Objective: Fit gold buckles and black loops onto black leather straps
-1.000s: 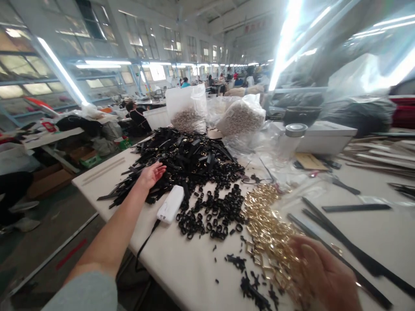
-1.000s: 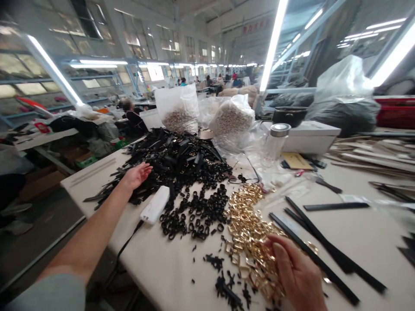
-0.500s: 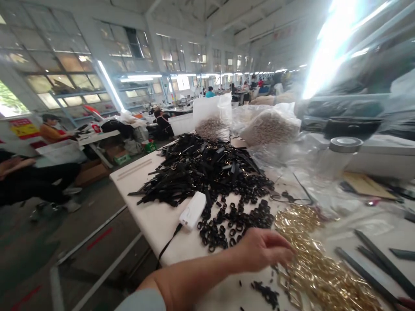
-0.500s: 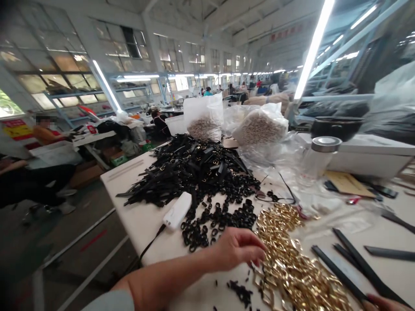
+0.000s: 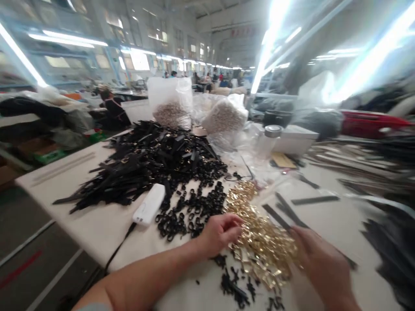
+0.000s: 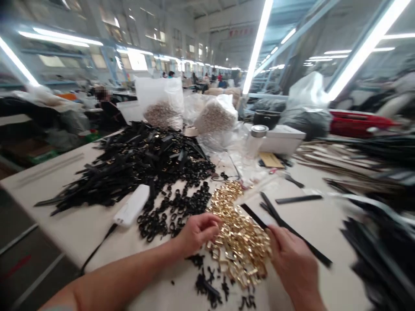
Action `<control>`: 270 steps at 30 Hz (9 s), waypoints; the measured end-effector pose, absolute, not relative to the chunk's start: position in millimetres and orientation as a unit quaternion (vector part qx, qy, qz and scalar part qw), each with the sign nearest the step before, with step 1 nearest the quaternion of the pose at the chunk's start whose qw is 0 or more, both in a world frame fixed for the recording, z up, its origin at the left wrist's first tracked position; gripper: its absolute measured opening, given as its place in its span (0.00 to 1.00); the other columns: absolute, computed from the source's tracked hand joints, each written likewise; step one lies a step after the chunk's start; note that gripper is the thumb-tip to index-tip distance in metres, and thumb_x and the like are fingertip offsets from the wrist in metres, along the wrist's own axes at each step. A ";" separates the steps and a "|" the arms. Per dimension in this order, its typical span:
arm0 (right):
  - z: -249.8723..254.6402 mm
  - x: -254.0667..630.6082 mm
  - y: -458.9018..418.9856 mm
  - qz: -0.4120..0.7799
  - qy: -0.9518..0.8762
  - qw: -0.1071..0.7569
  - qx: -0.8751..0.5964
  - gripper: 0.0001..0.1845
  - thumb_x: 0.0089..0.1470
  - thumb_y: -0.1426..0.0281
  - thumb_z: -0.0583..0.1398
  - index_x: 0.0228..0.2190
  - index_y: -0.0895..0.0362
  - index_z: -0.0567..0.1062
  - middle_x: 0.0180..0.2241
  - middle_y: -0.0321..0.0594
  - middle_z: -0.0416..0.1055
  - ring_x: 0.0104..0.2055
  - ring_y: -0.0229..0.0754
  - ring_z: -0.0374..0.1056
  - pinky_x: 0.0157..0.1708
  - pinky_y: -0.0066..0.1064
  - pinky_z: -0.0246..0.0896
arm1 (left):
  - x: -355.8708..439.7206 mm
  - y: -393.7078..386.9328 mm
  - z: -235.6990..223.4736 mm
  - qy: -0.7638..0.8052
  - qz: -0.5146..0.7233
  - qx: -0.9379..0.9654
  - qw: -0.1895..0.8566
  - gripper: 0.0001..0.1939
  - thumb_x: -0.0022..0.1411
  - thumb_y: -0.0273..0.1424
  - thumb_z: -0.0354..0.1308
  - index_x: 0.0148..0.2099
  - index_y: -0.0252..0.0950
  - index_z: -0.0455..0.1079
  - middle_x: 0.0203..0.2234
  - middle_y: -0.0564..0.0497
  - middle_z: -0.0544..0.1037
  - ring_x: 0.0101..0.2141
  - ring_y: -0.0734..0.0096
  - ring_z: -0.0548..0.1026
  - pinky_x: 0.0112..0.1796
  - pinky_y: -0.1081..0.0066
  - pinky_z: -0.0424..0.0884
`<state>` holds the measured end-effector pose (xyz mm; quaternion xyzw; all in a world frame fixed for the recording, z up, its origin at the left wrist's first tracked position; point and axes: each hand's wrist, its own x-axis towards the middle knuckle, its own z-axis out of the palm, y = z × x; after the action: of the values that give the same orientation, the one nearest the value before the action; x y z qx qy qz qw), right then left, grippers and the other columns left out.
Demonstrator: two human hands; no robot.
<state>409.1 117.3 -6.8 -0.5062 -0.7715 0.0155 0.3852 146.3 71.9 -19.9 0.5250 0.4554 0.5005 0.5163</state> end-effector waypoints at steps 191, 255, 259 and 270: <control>22.1 281.2 -133.5 0.377 -0.746 0.288 -0.467 0.21 0.51 0.71 0.62 0.48 0.55 0.73 0.42 0.43 0.77 0.42 0.46 0.73 0.44 0.35 0.67 | 70.1 -119.9 17.8 0.423 0.311 0.487 0.697 0.23 0.58 0.48 0.57 0.28 0.31 0.73 0.20 0.48 0.77 0.21 0.74 0.72 0.26 0.73 0.68; -41.6 318.5 -137.6 0.235 -0.766 0.361 -0.477 0.02 0.54 0.71 0.60 0.30 0.55 0.73 0.28 0.36 0.72 0.29 0.38 0.69 0.30 0.26 0.55 | 27.6 -40.4 5.9 0.621 0.331 0.609 0.366 0.13 0.53 0.35 0.60 0.41 0.36 0.74 0.29 0.50 0.77 0.29 0.66 0.74 0.33 0.67 0.71; -19.3 317.7 -128.4 0.220 -0.754 0.382 -0.487 0.04 0.57 0.71 0.59 0.31 0.56 0.73 0.28 0.36 0.71 0.30 0.38 0.68 0.31 0.26 0.54 | 76.0 -66.9 9.7 0.524 0.447 0.433 0.582 0.18 0.46 0.37 0.69 0.39 0.35 0.75 0.25 0.53 0.76 0.25 0.73 0.74 0.30 0.73 0.71; 1.1 319.1 -126.7 0.188 -0.707 0.437 -0.523 0.06 0.58 0.69 0.59 0.29 0.56 0.71 0.27 0.35 0.70 0.29 0.36 0.66 0.31 0.25 0.53 | 146.0 -87.7 12.5 0.453 0.441 0.261 0.730 0.21 0.35 0.31 0.77 0.34 0.34 0.75 0.27 0.53 0.79 0.22 0.79 0.76 0.24 0.82 0.74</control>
<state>319.1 -126.7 1.1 -0.5232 -0.7072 0.1884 0.4366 146.0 -87.7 12.5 0.2606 0.4528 0.4414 0.7295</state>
